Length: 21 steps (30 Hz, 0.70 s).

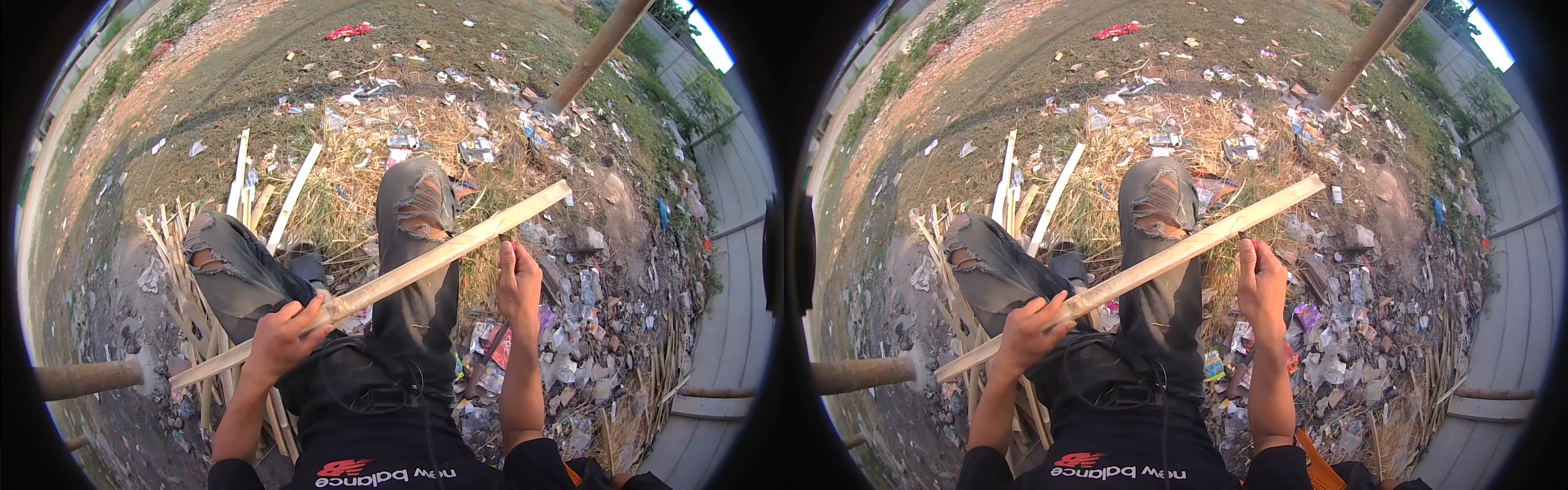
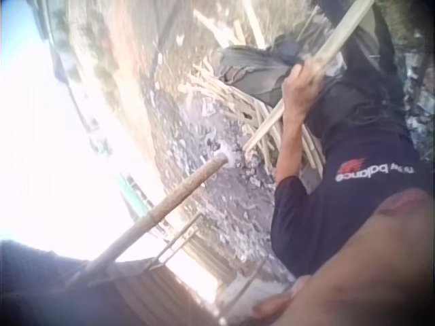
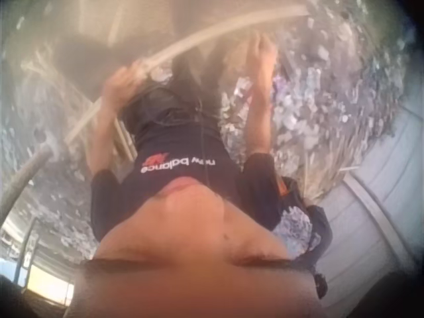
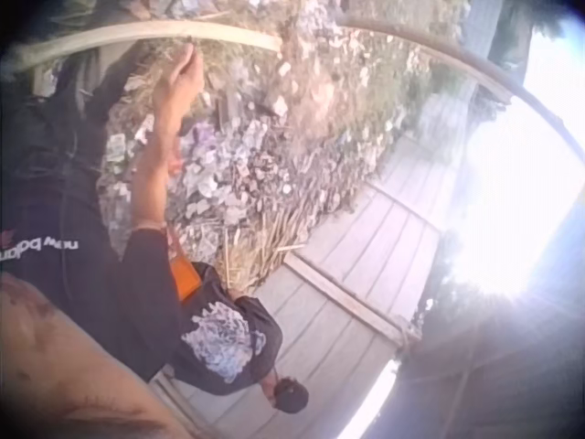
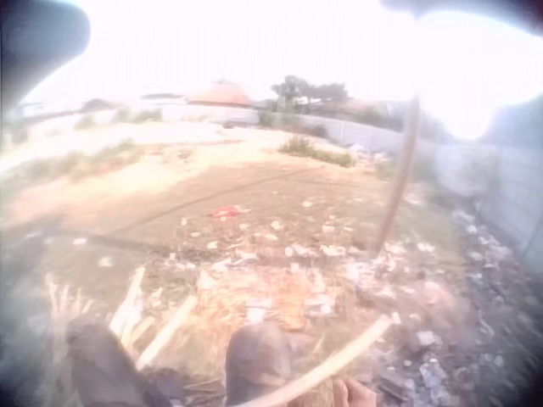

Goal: The person sits on the ground and uses a red utility knife to shave and sharpen a long, thin wooden stick. They hold the stick against their leg and repeatedly scrape the blade along its length to create a pointed tip.

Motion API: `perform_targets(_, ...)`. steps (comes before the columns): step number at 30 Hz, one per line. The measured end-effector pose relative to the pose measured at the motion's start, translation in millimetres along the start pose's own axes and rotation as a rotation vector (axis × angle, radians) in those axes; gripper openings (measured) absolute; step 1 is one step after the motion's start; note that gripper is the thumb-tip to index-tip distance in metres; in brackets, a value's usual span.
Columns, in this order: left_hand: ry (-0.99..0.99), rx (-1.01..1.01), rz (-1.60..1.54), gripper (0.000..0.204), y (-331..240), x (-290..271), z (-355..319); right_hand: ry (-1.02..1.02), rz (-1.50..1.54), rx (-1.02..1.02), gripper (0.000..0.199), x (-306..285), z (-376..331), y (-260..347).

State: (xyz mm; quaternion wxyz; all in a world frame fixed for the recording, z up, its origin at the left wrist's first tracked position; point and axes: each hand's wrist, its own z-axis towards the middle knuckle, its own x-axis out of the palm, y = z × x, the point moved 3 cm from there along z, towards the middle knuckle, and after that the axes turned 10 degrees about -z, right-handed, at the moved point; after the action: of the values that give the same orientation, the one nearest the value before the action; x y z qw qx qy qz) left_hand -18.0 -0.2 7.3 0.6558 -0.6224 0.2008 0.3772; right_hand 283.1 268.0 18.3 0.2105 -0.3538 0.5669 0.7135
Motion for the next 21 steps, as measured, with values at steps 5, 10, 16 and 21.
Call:
perform_targets(5,-0.03,0.031,0.06,0.056,-6.1,6.2,8.9,0.086,0.062,0.019,0.049,-5.0,12.8,-21.9)
perform_targets(10,-0.041,0.032,0.023,0.057,-4.6,4.7,10.1,0.284,0.339,0.274,0.048,-29.2,13.6,-62.7)
perform_targets(16,-0.027,0.021,0.011,0.056,-3.4,1.6,11.4,0.541,-0.094,0.369,0.039,-65.0,-7.8,-85.9)
perform_targets(21,-0.009,0.022,0.009,0.056,-3.3,2.6,16.8,0.436,-0.421,0.083,0.031,-45.7,-17.3,-78.7)
